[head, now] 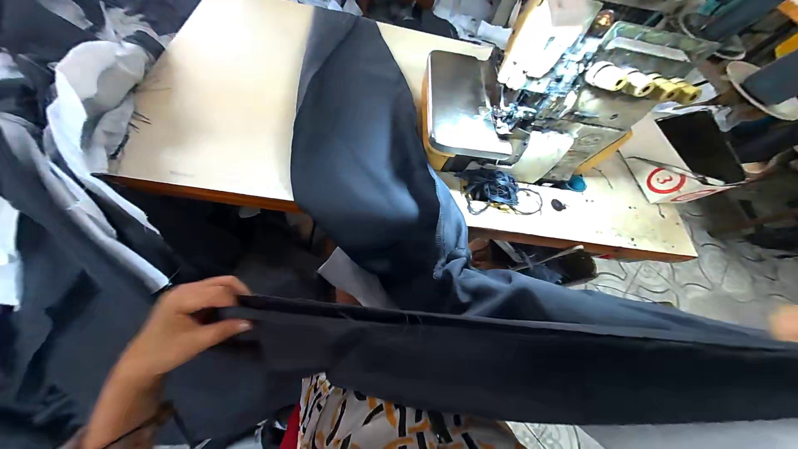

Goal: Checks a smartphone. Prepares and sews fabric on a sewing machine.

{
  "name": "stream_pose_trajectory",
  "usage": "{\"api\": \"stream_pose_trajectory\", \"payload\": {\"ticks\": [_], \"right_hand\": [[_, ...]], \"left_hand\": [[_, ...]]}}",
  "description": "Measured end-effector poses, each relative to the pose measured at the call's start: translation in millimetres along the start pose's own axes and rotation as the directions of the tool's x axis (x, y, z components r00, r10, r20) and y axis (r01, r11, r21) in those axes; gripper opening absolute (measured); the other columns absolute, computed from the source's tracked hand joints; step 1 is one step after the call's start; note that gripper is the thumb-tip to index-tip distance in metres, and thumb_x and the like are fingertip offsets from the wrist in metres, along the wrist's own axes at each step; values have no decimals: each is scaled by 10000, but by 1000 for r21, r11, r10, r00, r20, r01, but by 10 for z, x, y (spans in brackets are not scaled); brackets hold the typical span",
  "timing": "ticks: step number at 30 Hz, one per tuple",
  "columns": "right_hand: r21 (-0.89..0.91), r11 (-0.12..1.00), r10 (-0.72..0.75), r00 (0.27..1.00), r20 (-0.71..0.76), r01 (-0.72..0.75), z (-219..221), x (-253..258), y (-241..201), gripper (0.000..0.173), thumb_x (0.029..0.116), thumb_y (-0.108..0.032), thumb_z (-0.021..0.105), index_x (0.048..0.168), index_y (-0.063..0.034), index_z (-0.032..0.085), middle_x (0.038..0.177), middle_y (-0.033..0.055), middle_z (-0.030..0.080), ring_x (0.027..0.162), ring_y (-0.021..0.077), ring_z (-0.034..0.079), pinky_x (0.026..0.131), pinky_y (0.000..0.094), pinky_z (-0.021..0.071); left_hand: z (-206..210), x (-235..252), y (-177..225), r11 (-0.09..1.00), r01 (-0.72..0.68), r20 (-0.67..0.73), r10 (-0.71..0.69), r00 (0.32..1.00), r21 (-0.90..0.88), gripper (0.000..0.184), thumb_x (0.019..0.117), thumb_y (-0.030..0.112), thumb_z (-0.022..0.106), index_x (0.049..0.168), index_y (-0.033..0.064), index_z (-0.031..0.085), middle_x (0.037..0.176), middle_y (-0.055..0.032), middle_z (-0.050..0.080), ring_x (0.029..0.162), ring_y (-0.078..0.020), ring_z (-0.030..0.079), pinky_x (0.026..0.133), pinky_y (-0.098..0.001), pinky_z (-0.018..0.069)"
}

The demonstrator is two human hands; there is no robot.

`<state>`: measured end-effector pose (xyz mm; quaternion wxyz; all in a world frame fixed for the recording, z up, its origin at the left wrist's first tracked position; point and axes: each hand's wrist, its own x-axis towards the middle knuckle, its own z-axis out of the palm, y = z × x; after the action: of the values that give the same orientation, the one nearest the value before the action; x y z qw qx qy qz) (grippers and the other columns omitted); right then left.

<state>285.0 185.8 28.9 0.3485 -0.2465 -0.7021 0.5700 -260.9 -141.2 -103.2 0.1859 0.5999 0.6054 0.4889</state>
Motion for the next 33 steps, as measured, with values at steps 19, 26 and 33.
{"api": "stream_pose_trajectory", "payload": {"ticks": [19,26,33], "right_hand": [[135,915,-310,452,836,379,1728,874,709,322,984,-157,615,715,9,555,624,53,490,588,68,466,546,199,372],[68,903,-306,524,795,424,423,784,459,369,1064,-348,544,790,-108,491,701,-26,488,648,-29,501,589,113,413],[-92,963,-111,684,721,253,206,679,882,270,1008,-294,636,857,-72,615,776,-58,621,766,-115,565,698,72,458]], "left_hand": [[1356,1550,1107,973,-217,684,210,699,-76,236,904,238,725,835,19,673,707,-54,629,639,-105,578,567,-279,465],[624,1144,746,903,-315,624,69,778,293,321,891,369,693,779,70,661,729,-62,621,672,-220,645,569,-438,534],[-418,1050,735,933,-143,386,4,922,331,253,906,321,694,781,103,715,783,76,655,780,46,606,702,-130,505]]}}
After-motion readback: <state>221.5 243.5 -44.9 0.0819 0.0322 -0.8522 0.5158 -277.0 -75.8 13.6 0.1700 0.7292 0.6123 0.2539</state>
